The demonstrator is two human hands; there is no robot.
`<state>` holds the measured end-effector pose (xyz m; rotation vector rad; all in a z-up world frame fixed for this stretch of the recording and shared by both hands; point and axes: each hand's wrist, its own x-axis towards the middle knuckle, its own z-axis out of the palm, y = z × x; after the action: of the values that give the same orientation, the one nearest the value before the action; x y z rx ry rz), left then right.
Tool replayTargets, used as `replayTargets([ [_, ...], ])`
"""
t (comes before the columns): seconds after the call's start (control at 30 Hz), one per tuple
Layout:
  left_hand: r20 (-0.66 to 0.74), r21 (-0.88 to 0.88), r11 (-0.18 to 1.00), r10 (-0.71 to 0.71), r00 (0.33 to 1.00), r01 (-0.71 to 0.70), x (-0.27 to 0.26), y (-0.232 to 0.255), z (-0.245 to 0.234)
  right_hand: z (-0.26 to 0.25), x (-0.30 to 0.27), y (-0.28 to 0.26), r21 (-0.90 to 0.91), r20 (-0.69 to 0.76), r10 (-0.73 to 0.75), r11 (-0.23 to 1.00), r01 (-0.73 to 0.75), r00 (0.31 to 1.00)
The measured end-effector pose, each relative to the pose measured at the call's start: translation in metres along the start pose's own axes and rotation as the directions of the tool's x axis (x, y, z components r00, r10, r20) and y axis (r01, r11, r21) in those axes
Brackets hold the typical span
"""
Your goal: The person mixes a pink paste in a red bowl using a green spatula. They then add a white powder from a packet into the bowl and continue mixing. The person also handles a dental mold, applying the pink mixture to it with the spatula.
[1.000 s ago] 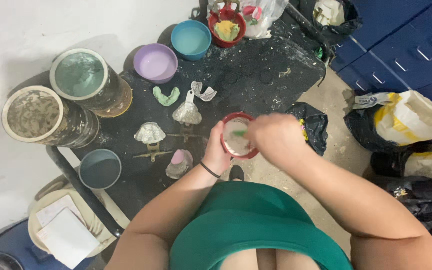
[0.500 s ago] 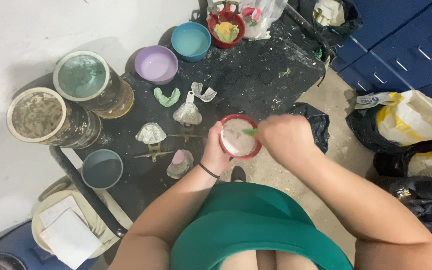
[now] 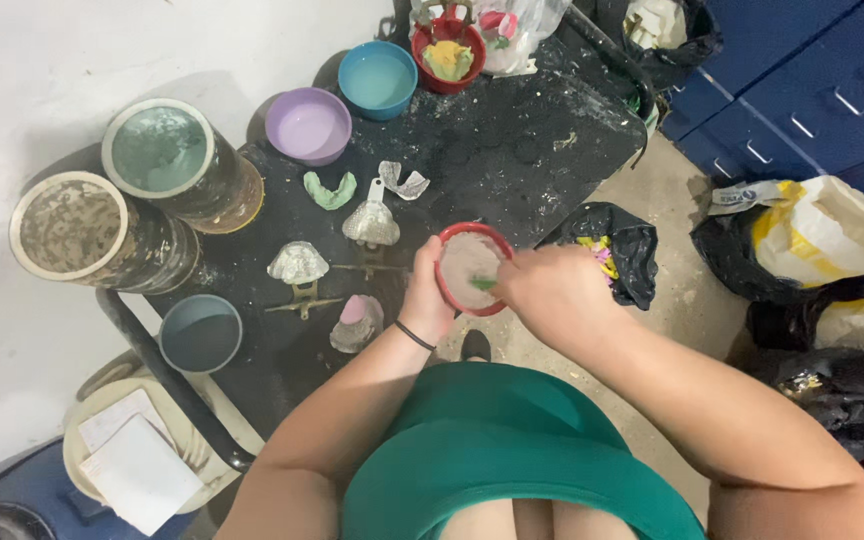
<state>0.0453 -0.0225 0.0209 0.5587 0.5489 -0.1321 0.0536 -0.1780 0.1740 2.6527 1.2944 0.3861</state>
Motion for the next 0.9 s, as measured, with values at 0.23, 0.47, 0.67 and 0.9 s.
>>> replayTargets([
  [0.23,-0.015,0.011,1.000,-0.008,1.000,0.008,-0.008,-0.002,0.011,-0.018,0.009,0.010,-0.125,-0.027,0.061,0.990,-0.064,0.998],
  [0.47,-0.021,0.016,1.000,-0.027,0.999,0.027,-0.001,-0.015,-0.002,-0.030,0.015,0.008,-0.038,0.060,-0.004,0.999,0.006,0.998],
  [0.67,-0.013,0.025,0.999,-0.027,1.000,0.027,0.004,-0.007,-0.010,-0.003,-0.005,0.009,-0.170,0.065,-0.014,0.985,0.025,0.998],
  [0.9,-0.014,0.032,0.998,-0.046,0.999,0.047,-0.019,-0.007,0.017,-0.015,0.016,0.017,-0.204,-0.044,-0.027,0.979,0.017,0.999],
])
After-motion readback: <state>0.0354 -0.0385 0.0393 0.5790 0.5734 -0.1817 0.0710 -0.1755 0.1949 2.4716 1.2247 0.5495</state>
